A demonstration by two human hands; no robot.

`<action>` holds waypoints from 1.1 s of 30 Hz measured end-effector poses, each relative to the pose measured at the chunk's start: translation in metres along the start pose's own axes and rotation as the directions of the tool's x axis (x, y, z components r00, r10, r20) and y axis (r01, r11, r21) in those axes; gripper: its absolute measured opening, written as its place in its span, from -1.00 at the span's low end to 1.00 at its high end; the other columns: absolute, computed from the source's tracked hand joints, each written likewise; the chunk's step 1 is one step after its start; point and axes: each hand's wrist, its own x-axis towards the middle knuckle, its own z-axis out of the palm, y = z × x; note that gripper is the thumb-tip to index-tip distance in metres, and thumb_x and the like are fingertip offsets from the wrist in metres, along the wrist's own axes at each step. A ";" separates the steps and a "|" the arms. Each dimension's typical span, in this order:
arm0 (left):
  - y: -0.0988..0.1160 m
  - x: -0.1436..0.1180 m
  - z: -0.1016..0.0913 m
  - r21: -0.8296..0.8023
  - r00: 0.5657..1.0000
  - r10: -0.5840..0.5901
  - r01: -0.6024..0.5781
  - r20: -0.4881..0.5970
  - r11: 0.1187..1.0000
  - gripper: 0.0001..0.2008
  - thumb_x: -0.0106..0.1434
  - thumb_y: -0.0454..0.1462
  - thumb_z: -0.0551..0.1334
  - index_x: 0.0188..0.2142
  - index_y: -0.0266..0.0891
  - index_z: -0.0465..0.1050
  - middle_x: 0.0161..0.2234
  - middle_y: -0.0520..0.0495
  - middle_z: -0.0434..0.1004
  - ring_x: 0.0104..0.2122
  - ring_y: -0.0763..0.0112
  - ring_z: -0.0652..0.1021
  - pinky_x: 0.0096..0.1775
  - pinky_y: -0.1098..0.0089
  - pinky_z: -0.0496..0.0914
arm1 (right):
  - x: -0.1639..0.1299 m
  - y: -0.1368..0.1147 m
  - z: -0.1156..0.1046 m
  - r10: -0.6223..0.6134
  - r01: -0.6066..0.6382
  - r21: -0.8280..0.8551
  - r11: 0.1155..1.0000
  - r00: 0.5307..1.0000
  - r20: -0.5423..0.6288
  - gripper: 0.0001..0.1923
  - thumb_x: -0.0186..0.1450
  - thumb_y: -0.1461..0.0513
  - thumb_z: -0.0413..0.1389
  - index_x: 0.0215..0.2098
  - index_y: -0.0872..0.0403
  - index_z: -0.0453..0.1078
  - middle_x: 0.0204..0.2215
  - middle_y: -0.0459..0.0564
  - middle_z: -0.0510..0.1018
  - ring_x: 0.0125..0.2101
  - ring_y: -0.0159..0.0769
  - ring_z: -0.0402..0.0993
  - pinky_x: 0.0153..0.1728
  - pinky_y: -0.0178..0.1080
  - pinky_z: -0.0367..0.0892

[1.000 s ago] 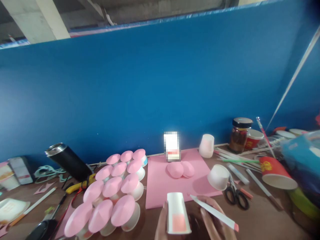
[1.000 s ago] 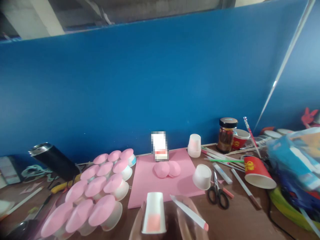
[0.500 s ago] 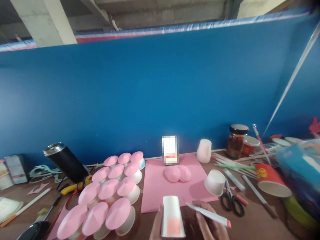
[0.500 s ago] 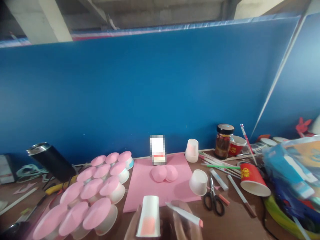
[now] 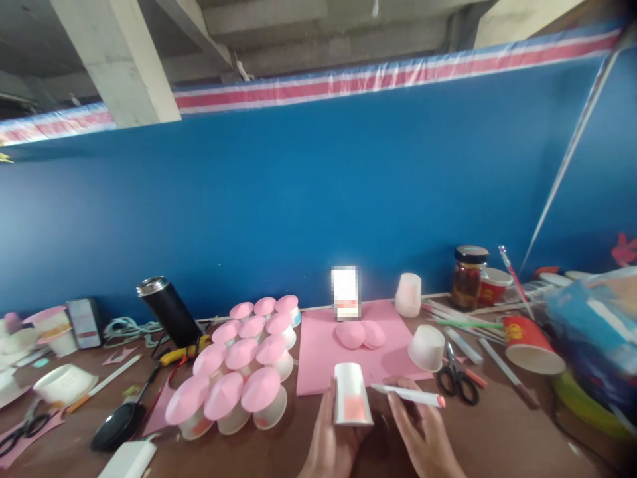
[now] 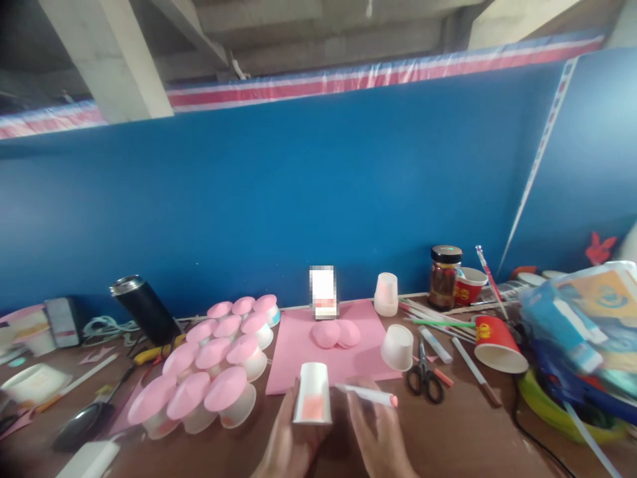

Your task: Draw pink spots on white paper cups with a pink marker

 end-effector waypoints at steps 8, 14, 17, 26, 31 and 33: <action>-0.001 -0.004 0.005 0.092 0.993 0.113 -0.111 -0.025 0.990 -0.68 0.28 -0.11 0.21 -0.21 -0.36 0.50 -0.36 -0.12 0.60 -0.37 0.36 0.55 -0.21 0.33 0.41 | -0.009 -0.016 -0.012 -0.061 0.056 0.048 0.997 0.990 0.128 -0.87 0.39 0.22 0.04 -0.15 0.06 0.40 -0.29 0.08 0.57 -0.25 -0.19 0.55 -0.22 -0.27 0.48; -0.004 -0.004 0.007 0.173 0.994 0.107 -0.106 0.004 0.979 -0.57 0.25 0.00 0.21 -0.21 -0.39 0.48 -0.41 -0.13 0.56 -0.40 0.31 0.53 -0.22 0.29 0.40 | -0.009 -0.034 -0.021 -0.043 0.009 0.183 0.983 0.982 0.184 -0.90 0.35 0.31 0.07 -0.17 0.02 0.35 -0.38 -0.06 0.49 -0.42 -0.34 0.48 -0.37 -0.35 0.43; -0.005 -0.004 0.008 0.207 0.985 0.158 -0.140 -0.071 0.968 -0.60 0.18 0.00 0.28 -0.30 -0.35 0.47 -0.45 -0.06 0.52 -0.44 0.39 0.49 -0.25 0.34 0.38 | -0.006 -0.043 -0.023 -0.095 0.062 0.154 0.986 0.973 0.211 -0.90 0.33 0.34 0.06 -0.22 0.04 0.37 -0.41 -0.06 0.49 -0.45 -0.35 0.46 -0.41 -0.34 0.40; -0.007 -0.004 0.005 0.293 0.980 0.195 -0.178 -0.029 0.939 -0.61 0.22 0.01 0.23 -0.29 -0.31 0.43 -0.39 -0.06 0.47 -0.37 0.39 0.46 -0.19 0.33 0.35 | -0.005 -0.050 -0.025 -0.129 0.118 0.058 0.991 0.963 0.237 -0.87 0.33 0.35 0.05 -0.19 0.06 0.39 -0.36 -0.01 0.55 -0.38 -0.32 0.52 -0.32 -0.30 0.43; -0.008 -0.005 0.006 0.313 0.977 0.209 -0.186 -0.042 0.931 -0.65 0.22 -0.02 0.24 -0.31 -0.30 0.43 -0.39 -0.05 0.46 -0.37 0.40 0.44 -0.17 0.32 0.35 | -0.002 -0.050 -0.026 -0.128 0.120 0.049 0.992 0.964 0.233 -0.87 0.33 0.35 0.06 -0.20 0.06 0.39 -0.36 -0.02 0.56 -0.38 -0.32 0.54 -0.30 -0.30 0.44; -0.009 -0.005 0.006 0.311 0.978 0.201 -0.177 -0.046 0.934 -0.65 0.23 -0.02 0.23 -0.32 -0.31 0.43 -0.39 -0.06 0.46 -0.36 0.39 0.44 -0.18 0.32 0.35 | -0.001 -0.052 -0.027 -0.122 0.116 0.040 0.992 0.965 0.230 -0.87 0.32 0.36 0.06 -0.20 0.06 0.39 -0.36 -0.02 0.57 -0.39 -0.33 0.54 -0.31 -0.30 0.44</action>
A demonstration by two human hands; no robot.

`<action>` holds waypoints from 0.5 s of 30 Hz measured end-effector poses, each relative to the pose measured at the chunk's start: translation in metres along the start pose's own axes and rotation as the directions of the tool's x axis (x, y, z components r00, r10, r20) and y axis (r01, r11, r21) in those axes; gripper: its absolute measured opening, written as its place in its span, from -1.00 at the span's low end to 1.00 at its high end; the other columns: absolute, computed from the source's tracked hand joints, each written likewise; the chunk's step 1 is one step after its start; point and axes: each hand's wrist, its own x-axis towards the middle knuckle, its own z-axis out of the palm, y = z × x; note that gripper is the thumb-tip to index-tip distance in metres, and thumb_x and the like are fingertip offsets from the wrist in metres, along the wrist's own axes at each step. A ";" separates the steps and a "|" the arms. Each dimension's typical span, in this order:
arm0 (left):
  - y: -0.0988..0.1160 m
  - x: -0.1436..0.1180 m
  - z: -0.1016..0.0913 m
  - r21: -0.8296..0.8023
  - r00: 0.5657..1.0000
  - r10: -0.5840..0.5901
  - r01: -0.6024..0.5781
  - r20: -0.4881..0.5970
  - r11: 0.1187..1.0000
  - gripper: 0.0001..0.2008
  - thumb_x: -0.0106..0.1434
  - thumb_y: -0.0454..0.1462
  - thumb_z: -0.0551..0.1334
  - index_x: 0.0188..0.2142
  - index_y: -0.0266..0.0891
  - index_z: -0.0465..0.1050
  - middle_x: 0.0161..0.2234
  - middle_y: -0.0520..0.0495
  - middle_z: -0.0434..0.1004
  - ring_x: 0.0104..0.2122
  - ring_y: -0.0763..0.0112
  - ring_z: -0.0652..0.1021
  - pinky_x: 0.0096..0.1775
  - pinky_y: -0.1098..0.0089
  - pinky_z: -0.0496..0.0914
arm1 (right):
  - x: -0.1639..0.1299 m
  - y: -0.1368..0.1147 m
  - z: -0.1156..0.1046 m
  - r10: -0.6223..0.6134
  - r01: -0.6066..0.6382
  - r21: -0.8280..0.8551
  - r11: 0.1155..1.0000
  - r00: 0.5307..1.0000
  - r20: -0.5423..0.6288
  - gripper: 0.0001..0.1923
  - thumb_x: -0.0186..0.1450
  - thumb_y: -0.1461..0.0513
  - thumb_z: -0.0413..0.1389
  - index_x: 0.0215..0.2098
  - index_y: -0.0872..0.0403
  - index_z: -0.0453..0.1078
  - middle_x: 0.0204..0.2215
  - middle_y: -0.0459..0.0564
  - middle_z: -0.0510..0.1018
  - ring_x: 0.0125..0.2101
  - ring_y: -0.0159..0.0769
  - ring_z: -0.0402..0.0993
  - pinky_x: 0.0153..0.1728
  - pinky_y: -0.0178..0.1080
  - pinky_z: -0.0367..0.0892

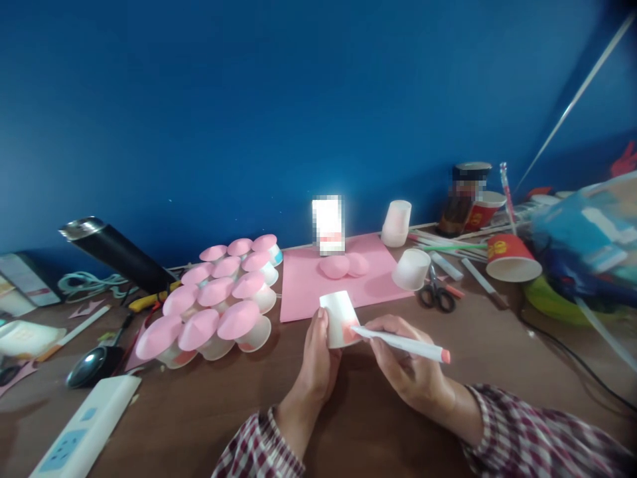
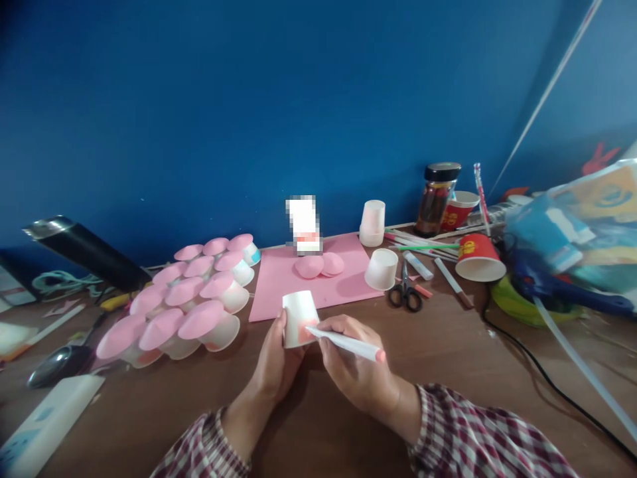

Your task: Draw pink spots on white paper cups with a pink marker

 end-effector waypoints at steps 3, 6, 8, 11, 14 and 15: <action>-0.001 0.000 -0.001 -0.007 1.000 0.004 -0.004 0.015 1.000 -0.66 0.24 -0.03 0.22 -0.30 -0.31 0.43 -0.37 -0.07 0.46 -0.33 0.37 0.44 -0.18 0.33 0.35 | 0.001 -0.002 0.000 0.004 -0.004 -0.003 1.000 1.000 0.002 -0.87 0.32 0.36 0.05 -0.19 0.06 0.39 -0.35 -0.02 0.58 -0.38 -0.33 0.55 -0.30 -0.31 0.46; -0.001 0.000 -0.001 0.015 0.999 0.024 -0.025 0.026 1.000 -0.65 0.24 -0.02 0.22 -0.30 -0.32 0.43 -0.37 -0.08 0.46 -0.32 0.36 0.44 -0.18 0.33 0.34 | 0.001 -0.002 0.000 0.004 -0.004 -0.007 1.000 1.000 0.004 -0.87 0.33 0.35 0.06 -0.19 0.07 0.40 -0.35 0.00 0.59 -0.37 -0.31 0.55 -0.28 -0.29 0.47; -0.001 -0.001 -0.001 0.036 0.999 0.034 -0.035 0.040 0.999 -0.65 0.25 -0.02 0.20 -0.31 -0.31 0.42 -0.37 -0.08 0.45 -0.33 0.37 0.43 -0.19 0.34 0.34 | 0.000 -0.001 0.001 0.009 -0.009 -0.014 1.000 1.000 0.013 -0.88 0.33 0.34 0.06 -0.20 0.08 0.40 -0.34 0.02 0.59 -0.37 -0.30 0.55 -0.27 -0.27 0.47; -0.001 -0.003 -0.001 0.047 0.995 0.070 -0.074 0.071 0.996 -0.71 0.29 -0.06 0.17 -0.32 -0.27 0.39 -0.39 -0.02 0.41 -0.36 0.42 0.40 -0.23 0.37 0.34 | 0.000 0.000 0.001 0.025 -0.024 -0.012 1.000 0.999 0.025 -0.88 0.34 0.32 0.05 -0.20 0.07 0.41 -0.33 0.03 0.60 -0.37 -0.28 0.55 -0.27 -0.25 0.48; -0.001 -0.004 -0.001 0.050 0.992 0.097 -0.101 0.077 0.994 -0.76 0.31 -0.11 0.17 -0.34 -0.24 0.36 -0.42 0.03 0.37 -0.38 0.45 0.37 -0.25 0.39 0.34 | 0.001 -0.002 0.001 0.037 -0.037 0.004 0.999 0.998 0.041 -0.87 0.35 0.31 0.04 -0.21 0.07 0.43 -0.33 0.03 0.60 -0.35 -0.27 0.56 -0.26 -0.25 0.48; -0.002 -0.004 -0.002 0.052 0.992 0.096 -0.100 0.078 0.994 -0.76 0.31 -0.11 0.17 -0.35 -0.24 0.36 -0.42 0.03 0.37 -0.38 0.46 0.37 -0.26 0.40 0.33 | 0.001 -0.002 0.001 0.040 -0.040 0.008 0.999 0.998 0.049 -0.87 0.35 0.31 0.04 -0.21 0.07 0.43 -0.32 0.03 0.60 -0.35 -0.27 0.56 -0.25 -0.25 0.48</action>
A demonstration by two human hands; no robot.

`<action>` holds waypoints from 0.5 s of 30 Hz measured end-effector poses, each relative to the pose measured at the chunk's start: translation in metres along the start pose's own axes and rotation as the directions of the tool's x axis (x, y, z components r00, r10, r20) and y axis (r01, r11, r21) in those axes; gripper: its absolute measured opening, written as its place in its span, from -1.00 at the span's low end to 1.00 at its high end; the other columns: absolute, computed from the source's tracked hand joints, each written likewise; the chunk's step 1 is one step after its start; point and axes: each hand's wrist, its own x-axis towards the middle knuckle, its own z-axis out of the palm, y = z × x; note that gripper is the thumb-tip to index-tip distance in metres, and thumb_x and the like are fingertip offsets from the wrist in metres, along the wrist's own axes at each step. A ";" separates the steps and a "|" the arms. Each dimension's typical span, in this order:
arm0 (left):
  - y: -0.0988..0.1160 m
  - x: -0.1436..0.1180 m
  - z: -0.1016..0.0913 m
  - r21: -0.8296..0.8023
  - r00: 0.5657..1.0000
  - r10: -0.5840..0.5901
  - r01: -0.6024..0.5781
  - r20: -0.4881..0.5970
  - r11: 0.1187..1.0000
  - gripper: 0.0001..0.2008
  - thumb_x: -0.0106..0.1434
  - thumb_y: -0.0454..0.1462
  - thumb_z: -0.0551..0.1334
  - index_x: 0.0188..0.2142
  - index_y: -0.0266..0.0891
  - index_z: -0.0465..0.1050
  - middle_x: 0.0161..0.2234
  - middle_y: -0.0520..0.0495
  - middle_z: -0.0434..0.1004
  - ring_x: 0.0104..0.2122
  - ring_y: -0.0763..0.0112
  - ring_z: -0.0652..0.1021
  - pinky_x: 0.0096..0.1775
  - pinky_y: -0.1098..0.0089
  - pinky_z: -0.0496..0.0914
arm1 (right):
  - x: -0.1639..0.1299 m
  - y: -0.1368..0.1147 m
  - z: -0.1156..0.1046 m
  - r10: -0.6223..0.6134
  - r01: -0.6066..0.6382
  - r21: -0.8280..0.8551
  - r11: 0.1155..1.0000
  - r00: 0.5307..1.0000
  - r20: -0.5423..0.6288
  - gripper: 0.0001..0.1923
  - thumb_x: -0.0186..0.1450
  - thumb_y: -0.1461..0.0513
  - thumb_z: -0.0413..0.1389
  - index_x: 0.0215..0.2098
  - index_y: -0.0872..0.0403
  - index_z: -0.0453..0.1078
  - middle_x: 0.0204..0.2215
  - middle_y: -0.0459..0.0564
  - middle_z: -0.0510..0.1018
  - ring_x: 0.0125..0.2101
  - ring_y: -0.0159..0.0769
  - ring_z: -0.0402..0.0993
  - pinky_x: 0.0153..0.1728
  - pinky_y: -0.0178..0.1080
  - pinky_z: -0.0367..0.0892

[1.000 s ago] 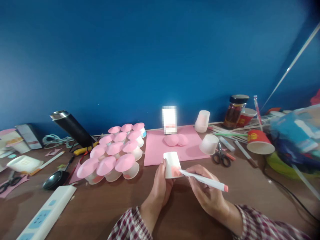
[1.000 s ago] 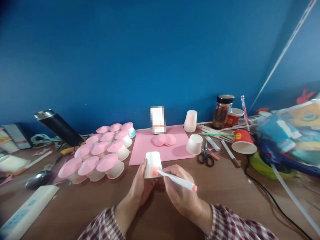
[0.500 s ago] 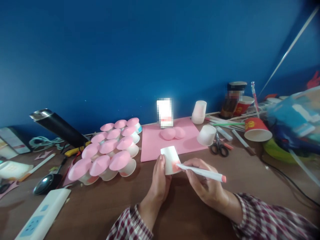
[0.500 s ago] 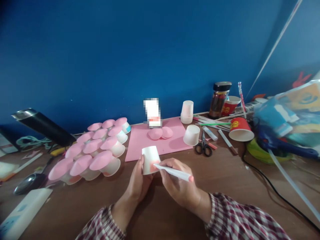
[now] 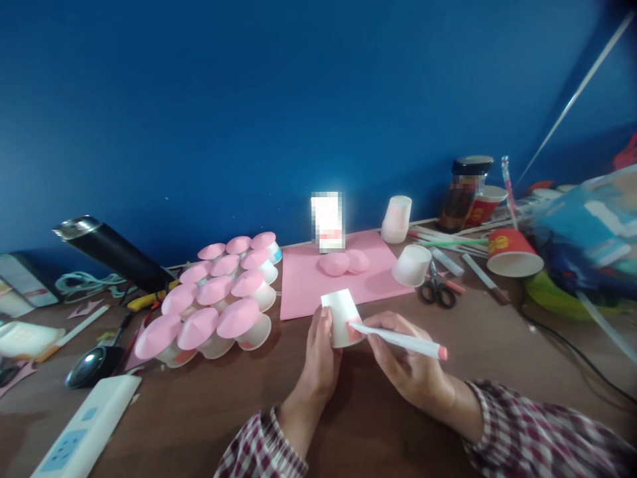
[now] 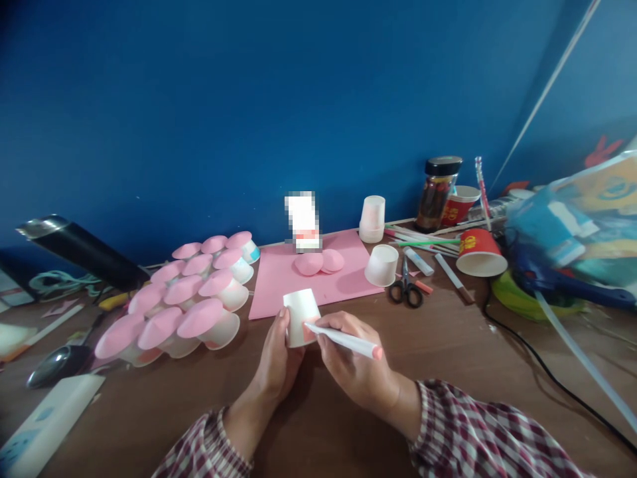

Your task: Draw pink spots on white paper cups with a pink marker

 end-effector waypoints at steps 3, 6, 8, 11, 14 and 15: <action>-0.001 0.001 -0.001 0.008 1.000 -0.009 0.009 -0.011 1.000 -0.76 0.31 -0.10 0.17 -0.35 -0.24 0.35 -0.42 0.03 0.37 -0.38 0.46 0.37 -0.26 0.40 0.33 | 0.001 0.000 0.000 0.006 -0.006 0.006 1.000 1.000 0.015 -0.87 0.35 0.31 0.04 -0.21 0.06 0.43 -0.32 0.03 0.60 -0.34 -0.28 0.56 -0.24 -0.26 0.47; -0.003 0.002 -0.003 0.018 0.999 -0.021 0.021 -0.038 1.000 -0.73 0.30 -0.07 0.18 -0.32 -0.24 0.38 -0.40 0.02 0.39 -0.36 0.43 0.39 -0.25 0.39 0.34 | -0.001 0.003 0.001 0.018 -0.018 0.007 1.000 1.000 0.004 -0.88 0.35 0.31 0.05 -0.20 0.06 0.42 -0.33 0.02 0.59 -0.34 -0.28 0.55 -0.24 -0.26 0.46; -0.004 0.002 -0.004 0.011 0.998 -0.026 0.027 -0.053 1.000 -0.70 0.28 -0.04 0.18 -0.29 -0.25 0.40 -0.36 0.00 0.42 -0.33 0.40 0.41 -0.22 0.36 0.35 | -0.002 0.007 0.002 0.034 -0.034 -0.001 0.999 0.999 -0.025 -0.90 0.35 0.30 0.06 -0.20 0.06 0.40 -0.34 0.00 0.58 -0.35 -0.28 0.55 -0.26 -0.27 0.46; -0.005 0.002 -0.004 0.006 0.998 -0.023 0.024 -0.059 1.000 -0.67 0.26 -0.02 0.19 -0.28 -0.27 0.42 -0.33 -0.04 0.45 -0.30 0.37 0.43 -0.18 0.34 0.36 | -0.005 0.010 0.004 0.064 -0.065 -0.005 0.998 0.996 -0.059 -0.92 0.34 0.29 0.07 -0.19 0.06 0.37 -0.37 -0.02 0.56 -0.39 -0.29 0.54 -0.29 -0.28 0.46; -0.005 0.001 -0.004 0.008 0.999 -0.022 0.022 -0.041 1.000 -0.68 0.26 -0.02 0.19 -0.29 -0.27 0.42 -0.34 -0.04 0.44 -0.31 0.37 0.43 -0.18 0.33 0.36 | -0.005 0.008 0.004 0.066 -0.065 0.033 0.997 0.997 -0.036 -0.91 0.35 0.29 0.06 -0.18 0.06 0.38 -0.36 -0.01 0.57 -0.40 -0.30 0.54 -0.32 -0.30 0.47; -0.004 0.001 -0.004 0.005 0.999 -0.027 0.027 -0.040 1.000 -0.68 0.26 -0.02 0.20 -0.29 -0.26 0.42 -0.35 -0.03 0.44 -0.32 0.38 0.43 -0.18 0.33 0.37 | -0.005 0.006 0.004 0.062 -0.061 0.044 0.997 0.998 -0.020 -0.90 0.36 0.29 0.06 -0.18 0.06 0.39 -0.35 0.00 0.58 -0.39 -0.30 0.54 -0.33 -0.30 0.47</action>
